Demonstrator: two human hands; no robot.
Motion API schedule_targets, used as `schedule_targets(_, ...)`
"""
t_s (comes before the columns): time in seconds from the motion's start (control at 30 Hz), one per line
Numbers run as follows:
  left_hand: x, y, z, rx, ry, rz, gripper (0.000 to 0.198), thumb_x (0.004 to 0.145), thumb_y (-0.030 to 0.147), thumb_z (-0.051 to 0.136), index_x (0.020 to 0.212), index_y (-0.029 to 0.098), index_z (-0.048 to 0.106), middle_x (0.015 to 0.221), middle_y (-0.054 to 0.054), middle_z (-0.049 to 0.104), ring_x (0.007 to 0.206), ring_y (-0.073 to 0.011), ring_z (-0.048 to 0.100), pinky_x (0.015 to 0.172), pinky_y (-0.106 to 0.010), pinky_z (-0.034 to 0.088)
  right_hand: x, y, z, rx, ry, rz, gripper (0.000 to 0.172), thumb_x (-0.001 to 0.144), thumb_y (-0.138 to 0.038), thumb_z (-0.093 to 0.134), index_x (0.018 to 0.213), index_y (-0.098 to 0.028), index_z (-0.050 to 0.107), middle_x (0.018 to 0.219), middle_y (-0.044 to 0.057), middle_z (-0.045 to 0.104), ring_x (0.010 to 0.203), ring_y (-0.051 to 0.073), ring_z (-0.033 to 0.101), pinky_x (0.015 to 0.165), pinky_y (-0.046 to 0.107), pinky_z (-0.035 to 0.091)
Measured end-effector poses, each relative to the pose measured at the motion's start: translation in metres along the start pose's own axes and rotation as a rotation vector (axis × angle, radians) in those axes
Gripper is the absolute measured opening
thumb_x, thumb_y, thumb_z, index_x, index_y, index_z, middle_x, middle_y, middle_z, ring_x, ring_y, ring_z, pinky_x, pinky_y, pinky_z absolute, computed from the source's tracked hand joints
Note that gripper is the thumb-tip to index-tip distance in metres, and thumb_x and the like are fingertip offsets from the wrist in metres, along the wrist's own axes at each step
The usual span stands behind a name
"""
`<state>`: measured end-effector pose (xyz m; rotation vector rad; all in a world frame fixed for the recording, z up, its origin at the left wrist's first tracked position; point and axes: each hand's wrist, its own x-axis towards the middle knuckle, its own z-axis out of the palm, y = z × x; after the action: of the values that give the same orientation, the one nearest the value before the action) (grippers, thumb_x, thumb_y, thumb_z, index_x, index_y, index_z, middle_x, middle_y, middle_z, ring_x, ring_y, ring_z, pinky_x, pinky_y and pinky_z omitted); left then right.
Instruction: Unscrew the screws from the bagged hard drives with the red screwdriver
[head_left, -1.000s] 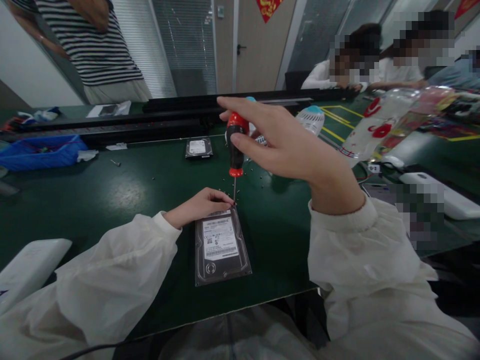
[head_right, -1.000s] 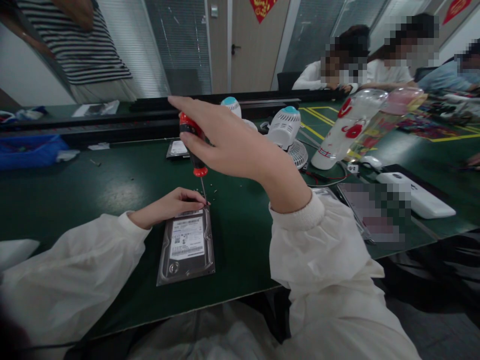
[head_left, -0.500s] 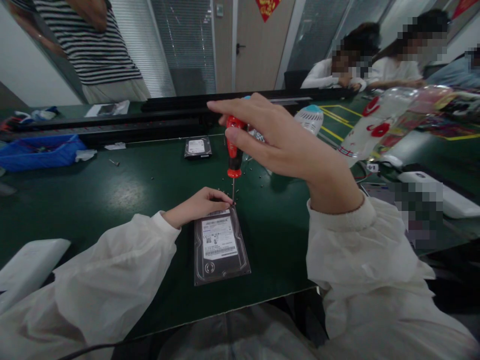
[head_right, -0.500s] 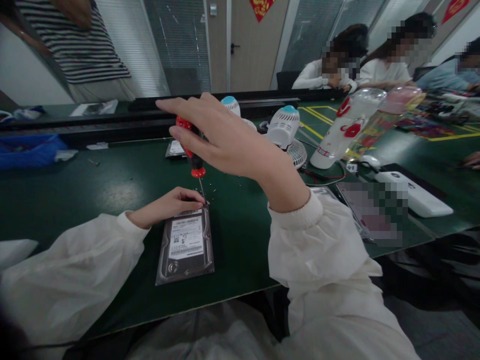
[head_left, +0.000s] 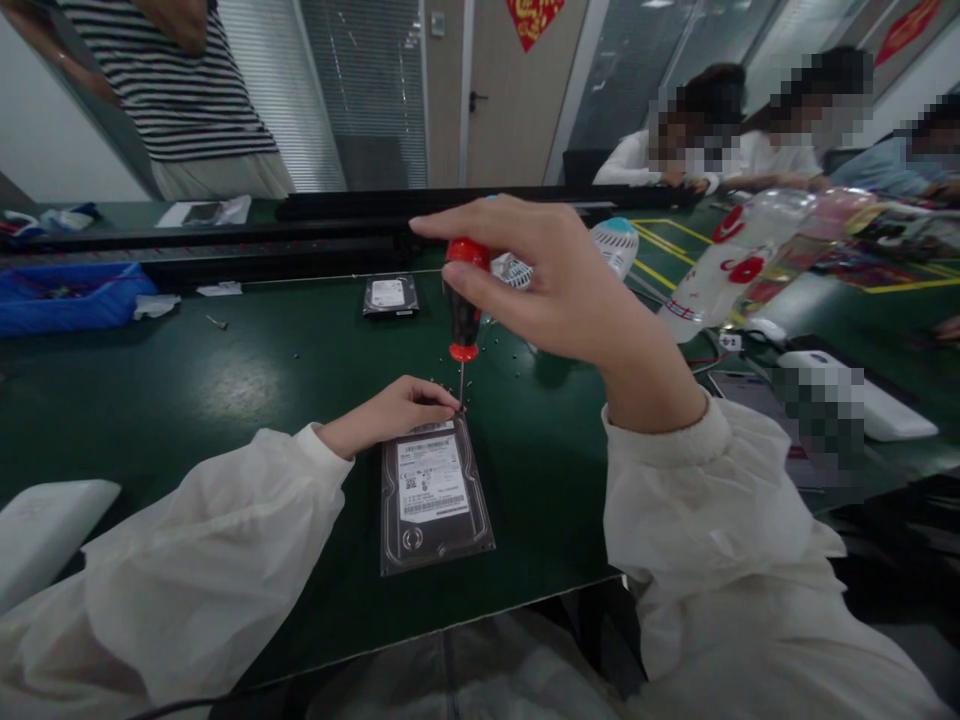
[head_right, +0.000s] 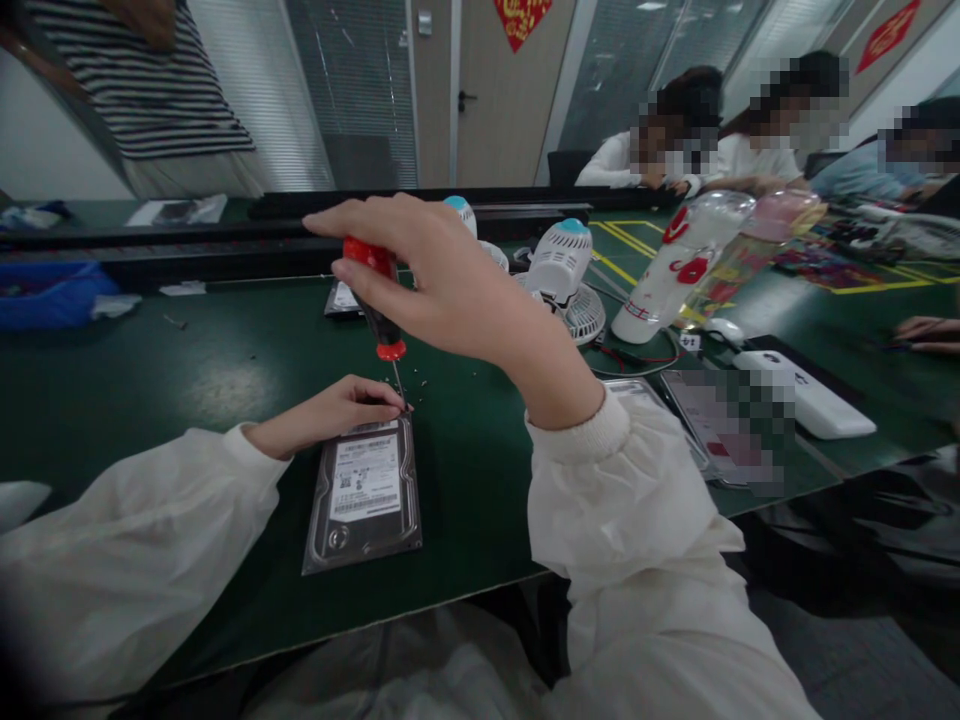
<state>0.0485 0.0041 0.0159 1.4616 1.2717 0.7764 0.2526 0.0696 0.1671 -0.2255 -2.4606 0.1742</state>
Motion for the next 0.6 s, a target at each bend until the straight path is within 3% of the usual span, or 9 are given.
schedule_targets(0.13,0.0006,-0.0020,-0.0005,0.007,-0.004,0.003,0.030,0.078,0.045,0.081,0.095,0.021,0.083,0.103,-0.007,0.080,0.091,-0.0233,0.073,0.086,-0.038,0.056,-0.0005,0.0016,0.0014,-0.017,0.006,-0.015,0.043,0.106,-0.036,0.043,0.146,-0.029,0.057,0.135,0.000,0.068,0.121,0.017,0.063,0.107,0.035,0.051)
schedule_targets(0.3,0.0012,-0.0047,-0.0012,0.015,-0.011,0.015,0.028,0.081,0.044,0.079,0.097,0.021,0.083,0.102,-0.007,0.080,0.090,-0.0230,0.073,0.086,-0.037,0.056,-0.0005,0.0010,0.0006,-0.035,0.004,0.019,0.046,0.105,-0.044,0.047,0.144,-0.022,0.059,0.129,0.007,0.071,0.117,0.021,0.065,0.104,0.038,0.054)
schedule_targets(0.47,0.0021,-0.0083,-0.0015,0.005,-0.022,0.014,0.031,0.082,0.046,0.078,0.098,0.021,0.083,0.102,-0.007,0.080,0.090,-0.0226,0.073,0.084,-0.036,0.056,-0.0006,0.0022,0.0016,0.007,-0.001,-0.035,0.050,0.109,-0.045,0.033,0.148,-0.022,0.053,0.132,0.005,0.069,0.119,0.017,0.063,0.106,0.038,0.052)
schedule_targets(0.6,0.0023,-0.0085,-0.0014,-0.001,-0.026,0.018,0.028,0.082,0.046,0.078,0.097,0.022,0.083,0.103,-0.006,0.080,0.089,-0.0220,0.073,0.084,-0.036,0.056,-0.0012,0.0028,0.0008,0.026,0.012,0.012,0.049,0.106,-0.047,0.043,0.143,-0.020,0.059,0.125,0.008,0.072,0.116,0.020,0.066,0.106,0.039,0.052)
